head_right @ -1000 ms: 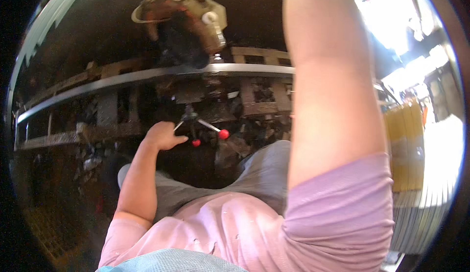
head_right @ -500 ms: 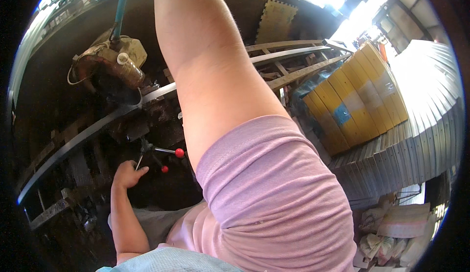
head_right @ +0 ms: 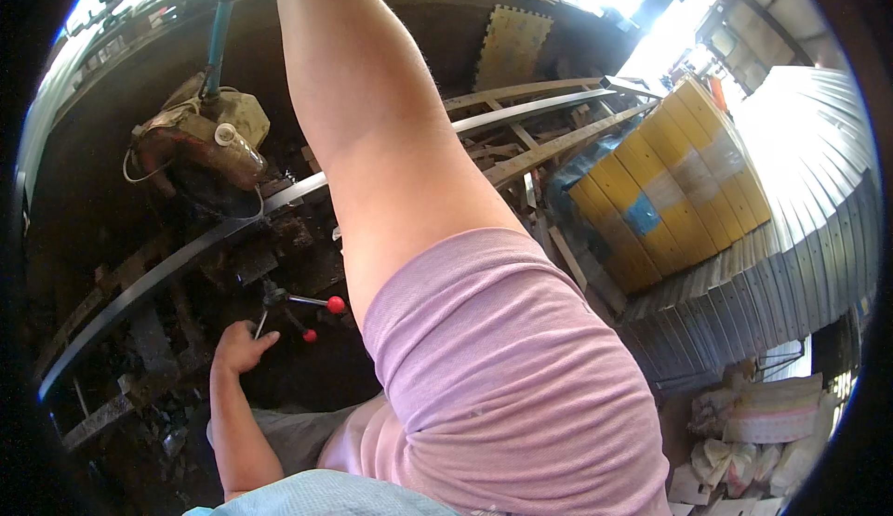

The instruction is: The person operates a chop saw to cut long metal rods into shorter pieces. They position each rod under the blade, lower the saw to cut, then remove the cut piece and repeat the process.

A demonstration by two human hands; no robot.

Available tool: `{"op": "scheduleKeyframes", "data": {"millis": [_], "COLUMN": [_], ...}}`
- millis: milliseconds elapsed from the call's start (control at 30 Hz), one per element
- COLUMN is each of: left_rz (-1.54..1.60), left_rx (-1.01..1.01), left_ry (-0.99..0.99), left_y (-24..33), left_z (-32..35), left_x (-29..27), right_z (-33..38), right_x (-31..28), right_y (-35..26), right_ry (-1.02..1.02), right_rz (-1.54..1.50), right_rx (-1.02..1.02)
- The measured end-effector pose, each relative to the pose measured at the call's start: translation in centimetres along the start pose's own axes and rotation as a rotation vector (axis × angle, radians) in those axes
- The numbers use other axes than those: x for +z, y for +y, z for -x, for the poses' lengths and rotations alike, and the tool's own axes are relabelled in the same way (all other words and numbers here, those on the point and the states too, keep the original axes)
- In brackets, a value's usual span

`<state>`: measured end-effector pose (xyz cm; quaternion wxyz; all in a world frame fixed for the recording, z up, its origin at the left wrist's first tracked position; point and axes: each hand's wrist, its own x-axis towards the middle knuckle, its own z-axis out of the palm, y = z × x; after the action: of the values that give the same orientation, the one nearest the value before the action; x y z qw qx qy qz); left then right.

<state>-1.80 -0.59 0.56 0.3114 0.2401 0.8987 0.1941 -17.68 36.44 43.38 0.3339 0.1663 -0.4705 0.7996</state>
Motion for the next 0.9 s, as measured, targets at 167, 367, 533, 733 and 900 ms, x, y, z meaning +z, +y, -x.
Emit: {"op": "scheduleKeyframes", "data": {"millis": [167,367,533,733,900], "left_rz": [-0.012,-0.026,-0.002,-0.007,-0.008], "left_rx": [0.041,0.024,0.000,-0.011,0.006], "left_ry": [0.030,0.031,0.034,0.023,0.020], "left_y": [-0.8,-0.4,-0.5,-0.3,0.0], "left_z": [-0.2,0.0,0.3,0.3,0.6], "left_x": [0.4,0.4,0.4,0.3,0.1], "right_z": [0.8,0.5,1.6,3.9,3.7], "right_x": [0.2,-1.3,-1.6,-0.6,-1.7], "right_y": [-0.2,-0.3,-0.5,-1.7,-1.4], "right_ry": [0.048,-0.041,-0.119,-0.040,-0.073], "right_rz": [-0.003,-0.047,-0.088,-0.029,-0.041], "right_rx": [0.011,-0.013,0.001,-0.010,-0.041]}}
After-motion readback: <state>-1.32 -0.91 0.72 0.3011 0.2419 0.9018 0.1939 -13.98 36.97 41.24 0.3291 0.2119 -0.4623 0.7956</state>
